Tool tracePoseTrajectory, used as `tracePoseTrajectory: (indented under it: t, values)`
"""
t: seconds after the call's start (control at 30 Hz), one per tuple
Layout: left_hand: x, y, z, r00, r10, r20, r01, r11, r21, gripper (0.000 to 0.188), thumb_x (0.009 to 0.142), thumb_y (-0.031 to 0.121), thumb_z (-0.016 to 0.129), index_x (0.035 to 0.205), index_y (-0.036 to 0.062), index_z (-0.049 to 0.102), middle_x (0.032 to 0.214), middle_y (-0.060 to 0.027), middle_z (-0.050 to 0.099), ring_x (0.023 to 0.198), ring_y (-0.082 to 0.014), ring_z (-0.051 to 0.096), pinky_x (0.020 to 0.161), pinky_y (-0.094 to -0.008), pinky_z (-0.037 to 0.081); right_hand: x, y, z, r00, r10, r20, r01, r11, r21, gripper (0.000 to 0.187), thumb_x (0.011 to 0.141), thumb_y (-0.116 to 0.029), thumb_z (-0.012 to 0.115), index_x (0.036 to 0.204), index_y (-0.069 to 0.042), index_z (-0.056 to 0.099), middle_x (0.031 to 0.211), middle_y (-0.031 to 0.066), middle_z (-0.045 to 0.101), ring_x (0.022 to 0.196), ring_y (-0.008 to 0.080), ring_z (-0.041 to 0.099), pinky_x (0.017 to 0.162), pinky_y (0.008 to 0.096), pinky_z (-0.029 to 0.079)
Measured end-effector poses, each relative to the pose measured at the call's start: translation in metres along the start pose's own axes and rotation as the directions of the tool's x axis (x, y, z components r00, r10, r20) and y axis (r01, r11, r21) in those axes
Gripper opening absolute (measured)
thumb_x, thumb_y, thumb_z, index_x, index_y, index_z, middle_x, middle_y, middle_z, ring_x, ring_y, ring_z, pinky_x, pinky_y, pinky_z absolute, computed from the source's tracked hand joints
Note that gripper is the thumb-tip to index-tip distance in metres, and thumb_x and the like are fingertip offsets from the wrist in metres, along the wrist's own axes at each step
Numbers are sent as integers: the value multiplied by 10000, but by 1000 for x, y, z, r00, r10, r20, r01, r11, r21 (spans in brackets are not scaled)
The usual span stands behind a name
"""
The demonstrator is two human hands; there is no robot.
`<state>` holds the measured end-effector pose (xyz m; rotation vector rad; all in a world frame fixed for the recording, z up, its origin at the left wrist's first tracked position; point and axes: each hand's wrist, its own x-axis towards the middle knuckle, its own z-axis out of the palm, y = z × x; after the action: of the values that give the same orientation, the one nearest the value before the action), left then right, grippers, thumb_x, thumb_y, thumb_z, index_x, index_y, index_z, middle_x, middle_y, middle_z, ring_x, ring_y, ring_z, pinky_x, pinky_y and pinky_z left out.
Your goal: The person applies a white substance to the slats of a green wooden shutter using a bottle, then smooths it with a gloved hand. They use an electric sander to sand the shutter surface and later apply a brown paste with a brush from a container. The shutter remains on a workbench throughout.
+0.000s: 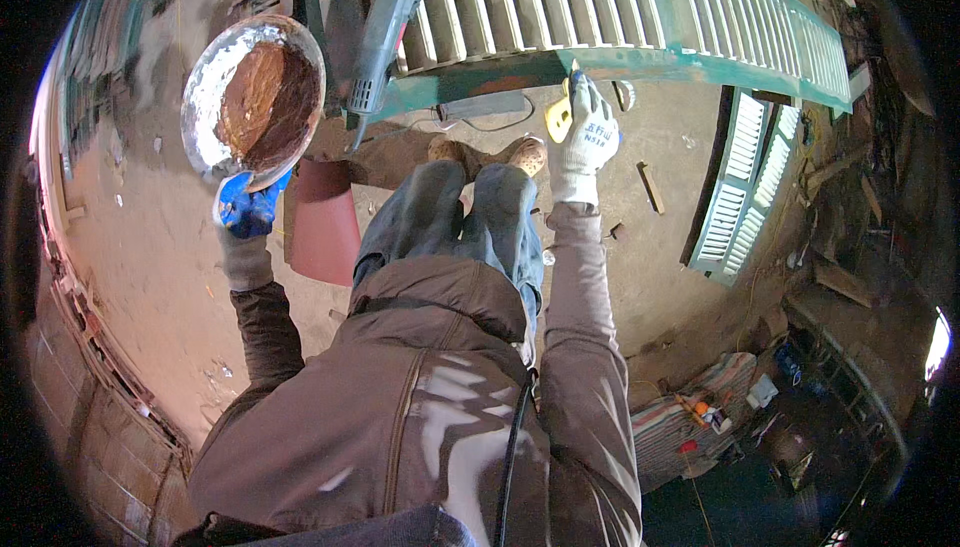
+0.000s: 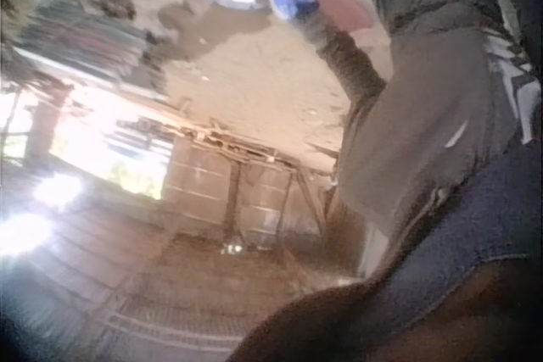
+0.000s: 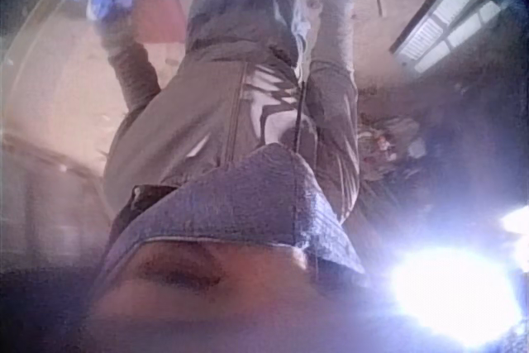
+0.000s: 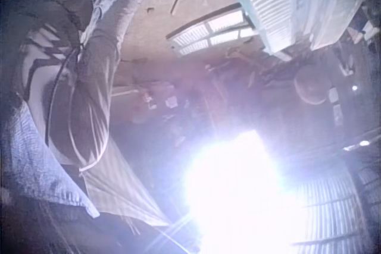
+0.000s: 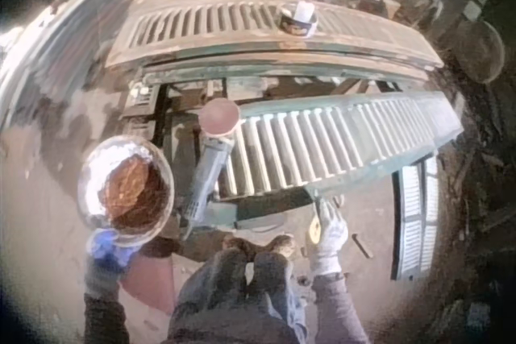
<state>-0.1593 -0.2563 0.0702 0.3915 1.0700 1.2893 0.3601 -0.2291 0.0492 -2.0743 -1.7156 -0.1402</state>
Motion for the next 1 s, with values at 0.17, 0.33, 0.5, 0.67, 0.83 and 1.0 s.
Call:
tracePoseTrajectory:
  t: [0.17, 0.33, 0.5, 0.67, 0.83, 1.0]
  values:
    - [3, 6, 26, 1000, -7, 0, 7, 1000, -1, 450, 922, 150, 592, 1318, -62, 548, 1441, -275, 521, 1329, -458, 523, 1133, -630, 427, -58, -29, 36, 924, -95, 371, 210, 935, -286, 455, 900, -202, 595, 1353, -165, 617, 1430, 106, 587, 1196, 303, 625, 894, 504, 524]
    - [7, -13, -65, 950, 233, 208, -311, 766, 563, 380, 916, 178, 626, 1237, -22, 597, 1424, -286, 531, 1325, -482, 519, 1117, -658, 428, -34, -43, -15, 967, -131, 217, 132, 991, 9, 547, 841, -136, 665, 1384, -157, 601, 1306, 80, 673, 1090, 276, 675, 863, 445, 541]
    - [-2, 10, 7, 991, 71, 113, -94, 973, 210, 316, 914, 177, 647, 1164, -14, 618, 1420, -287, 534, 1312, -489, 529, 1102, -677, 433, -10, -13, -8, 975, 95, 199, -107, 993, 47, 551, 768, -113, 737, 1315, -146, 676, 1039, 67, 750, 914, 297, 710, 818, 392, 561]
    - [-2, 12, 23, 982, 62, 180, -75, 995, 70, 293, 911, 145, 634, 1158, -12, 626, 1424, -281, 536, 1312, -486, 530, 1104, -680, 427, -36, -77, -5, 870, -90, 485, 64, 995, 71, 504, 825, -211, 681, 1327, -197, 639, 1285, 72, 686, 1173, 255, 642, 993, 494, 472]
    - [-7, 19, 28, 980, 56, 191, -74, 994, 84, 345, 916, 129, 615, 1214, -45, 605, 1429, -277, 536, 1320, -477, 527, 1124, -663, 414, -14, -11, -11, 988, 79, 129, -97, 985, 143, 501, 763, -126, 736, 1259, -193, 708, 1075, 60, 755, 952, 281, 714, 849, 377, 534]
    - [3, 13, 14, 943, 51, 330, -49, 999, -12, 359, 919, 110, 617, 1243, -39, 586, 1436, -279, 529, 1323, -482, 522, 1121, -670, 414, -24, -5, 14, 961, -27, 275, 49, 996, -72, 499, 841, -201, 691, 1337, -197, 642, 1302, 53, 679, 1083, 269, 679, 911, 474, 496]
